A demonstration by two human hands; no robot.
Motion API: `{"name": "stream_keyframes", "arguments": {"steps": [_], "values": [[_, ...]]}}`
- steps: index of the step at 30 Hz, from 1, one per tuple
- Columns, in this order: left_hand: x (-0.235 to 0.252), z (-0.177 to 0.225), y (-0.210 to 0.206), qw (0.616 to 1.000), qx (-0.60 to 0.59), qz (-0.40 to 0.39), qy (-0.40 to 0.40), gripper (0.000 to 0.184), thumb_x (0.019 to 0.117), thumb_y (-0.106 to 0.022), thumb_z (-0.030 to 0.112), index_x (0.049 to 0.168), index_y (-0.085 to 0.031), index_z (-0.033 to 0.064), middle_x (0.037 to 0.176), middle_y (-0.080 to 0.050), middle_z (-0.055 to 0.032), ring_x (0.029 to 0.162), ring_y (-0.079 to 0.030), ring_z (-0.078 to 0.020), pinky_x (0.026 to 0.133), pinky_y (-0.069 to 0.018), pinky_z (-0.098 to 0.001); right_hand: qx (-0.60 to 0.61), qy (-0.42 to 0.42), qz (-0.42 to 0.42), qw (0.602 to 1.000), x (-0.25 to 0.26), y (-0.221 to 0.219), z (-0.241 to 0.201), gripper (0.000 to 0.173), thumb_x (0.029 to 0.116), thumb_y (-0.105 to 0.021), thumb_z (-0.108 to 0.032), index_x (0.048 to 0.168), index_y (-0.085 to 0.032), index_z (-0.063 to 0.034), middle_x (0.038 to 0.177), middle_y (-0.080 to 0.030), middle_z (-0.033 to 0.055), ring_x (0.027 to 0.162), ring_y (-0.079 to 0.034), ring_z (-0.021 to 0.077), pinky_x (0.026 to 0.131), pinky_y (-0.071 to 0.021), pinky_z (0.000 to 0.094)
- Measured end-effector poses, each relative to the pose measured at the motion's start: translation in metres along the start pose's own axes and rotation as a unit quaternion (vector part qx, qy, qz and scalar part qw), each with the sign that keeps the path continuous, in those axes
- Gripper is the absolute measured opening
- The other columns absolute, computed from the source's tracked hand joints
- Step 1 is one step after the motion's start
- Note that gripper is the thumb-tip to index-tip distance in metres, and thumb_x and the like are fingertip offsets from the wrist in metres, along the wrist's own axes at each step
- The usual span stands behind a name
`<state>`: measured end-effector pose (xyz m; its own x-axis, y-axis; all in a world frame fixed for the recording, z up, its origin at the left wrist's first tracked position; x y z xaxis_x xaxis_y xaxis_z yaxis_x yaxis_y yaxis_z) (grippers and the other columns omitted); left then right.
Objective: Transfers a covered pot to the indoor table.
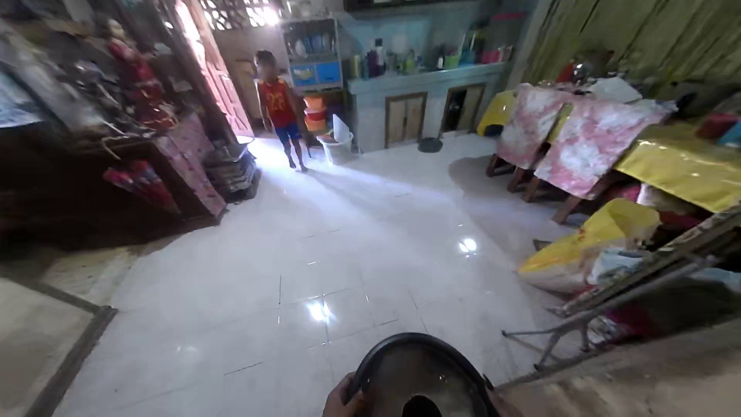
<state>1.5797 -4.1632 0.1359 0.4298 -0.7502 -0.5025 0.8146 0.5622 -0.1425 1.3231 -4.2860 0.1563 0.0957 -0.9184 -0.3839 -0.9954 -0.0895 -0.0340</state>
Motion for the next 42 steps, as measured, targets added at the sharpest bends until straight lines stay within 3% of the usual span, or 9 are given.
{"name": "stream_keyframes", "arguments": {"steps": [2,6,12,16,22,27,31,37,42], "values": [[0.007,0.022,-0.003,1.000,-0.016,-0.008,-0.015,0.028,0.0997,-0.046,0.001,0.126,-0.052,-0.0044,0.096,-0.063,-0.0025,0.084,-0.063,-0.0052,0.081,-0.0558,-0.0274,-0.079,-0.027,0.003,0.997,0.003,-0.014,-0.041,0.028,0.1074,-0.037,-0.003,0.105,-0.059,0.0150,0.088,-0.059,0.0059,0.082,-0.057,0.0000,0.083,-0.0490,0.0210],[0.046,0.057,-0.005,0.999,-0.017,-0.031,-0.021,0.028,0.1024,-0.043,0.007,0.127,-0.052,-0.0039,0.095,-0.065,0.0000,0.083,-0.065,-0.0034,0.081,-0.0571,-0.0269,-0.140,-0.021,0.013,0.990,0.033,-0.034,-0.060,0.026,0.1060,-0.044,-0.004,0.095,-0.062,0.0116,0.079,-0.057,0.0040,0.074,-0.055,0.0017,0.076,-0.0486,0.0226],[0.145,0.104,0.002,0.996,0.027,-0.089,0.013,0.030,0.1010,-0.051,0.003,0.130,-0.055,-0.0031,0.109,-0.066,-0.0100,0.093,-0.066,-0.0126,0.087,-0.0563,-0.0332,-0.105,-0.025,0.103,0.989,0.083,-0.080,-0.069,0.027,0.1065,-0.042,-0.005,0.098,-0.062,0.0110,0.079,-0.058,0.0036,0.073,-0.057,-0.0001,0.076,-0.0508,0.0206],[0.204,0.157,-0.009,0.986,0.076,-0.146,-0.005,0.027,0.0965,-0.058,0.000,0.124,-0.058,-0.0009,0.105,-0.067,-0.0070,0.090,-0.067,-0.0102,0.084,-0.0577,-0.0303,-0.076,-0.025,0.164,0.983,0.108,-0.107,-0.092,0.027,0.1072,-0.042,-0.005,0.102,-0.060,0.0152,0.082,-0.057,0.0062,0.075,-0.056,0.0007,0.077,-0.0489,0.0210],[0.290,0.206,-0.054,0.962,0.135,-0.235,0.020,0.030,0.0975,-0.057,-0.002,0.127,-0.056,-0.0012,0.109,-0.066,-0.0095,0.092,-0.066,-0.0120,0.084,-0.0571,-0.0320,-0.022,-0.042,0.242,0.969,0.162,-0.117,-0.100,0.029,0.1074,-0.043,-0.010,0.106,-0.061,0.0123,0.084,-0.060,0.0048,0.077,-0.059,0.0009,0.078,-0.0525,0.0228],[0.390,0.240,-0.102,0.962,0.144,-0.233,0.012,0.028,0.0969,-0.059,-0.001,0.125,-0.060,-0.0018,0.103,-0.069,-0.0090,0.088,-0.068,-0.0119,0.081,-0.0581,-0.0316,0.021,-0.038,0.267,0.963,0.256,-0.125,-0.124,0.028,0.1073,-0.043,-0.011,0.106,-0.062,0.0094,0.085,-0.063,0.0055,0.078,-0.062,0.0030,0.079,-0.0546,0.0244],[0.469,0.291,-0.151,0.967,0.137,-0.213,-0.010,0.027,0.0978,-0.056,-0.004,0.124,-0.059,-0.0043,0.102,-0.067,-0.0106,0.086,-0.067,-0.0126,0.081,-0.0572,-0.0325,-0.009,-0.035,0.256,0.966,0.354,-0.127,-0.181,0.030,0.1077,-0.045,-0.012,0.104,-0.063,0.0111,0.088,-0.062,0.0108,0.082,-0.059,0.0096,0.082,-0.0513,0.0311],[0.562,0.347,-0.216,0.973,0.116,-0.199,-0.025,0.023,0.0966,-0.055,-0.005,0.119,-0.059,-0.0032,0.096,-0.068,-0.0075,0.083,-0.067,-0.0110,0.078,-0.0581,-0.0309,-0.023,0.016,0.252,0.967,0.478,-0.118,-0.249,0.027,0.1049,-0.047,-0.011,0.092,-0.065,0.0052,0.075,-0.058,0.0020,0.070,-0.058,0.0040,0.072,-0.0511,0.0253],[0.641,0.369,-0.278,0.968,0.123,-0.220,0.011,0.025,0.0974,-0.055,-0.006,0.122,-0.059,-0.0038,0.098,-0.067,-0.0083,0.083,-0.067,-0.0113,0.078,-0.0577,-0.0314,-0.043,-0.009,0.268,0.962,0.565,-0.108,-0.274,0.027,0.1054,-0.047,-0.009,0.097,-0.063,0.0107,0.081,-0.058,0.0070,0.076,-0.057,0.0061,0.078,-0.0503,0.0279]]}}
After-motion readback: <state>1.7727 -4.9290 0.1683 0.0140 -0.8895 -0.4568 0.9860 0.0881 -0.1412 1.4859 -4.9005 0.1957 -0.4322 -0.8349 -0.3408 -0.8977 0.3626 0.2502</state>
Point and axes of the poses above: each hand's wrist, its own x-axis towards the middle knuckle, its own y-axis out of the back of the hand, z = x × y, the point moved 9 cm from there along x, towards the middle knuckle
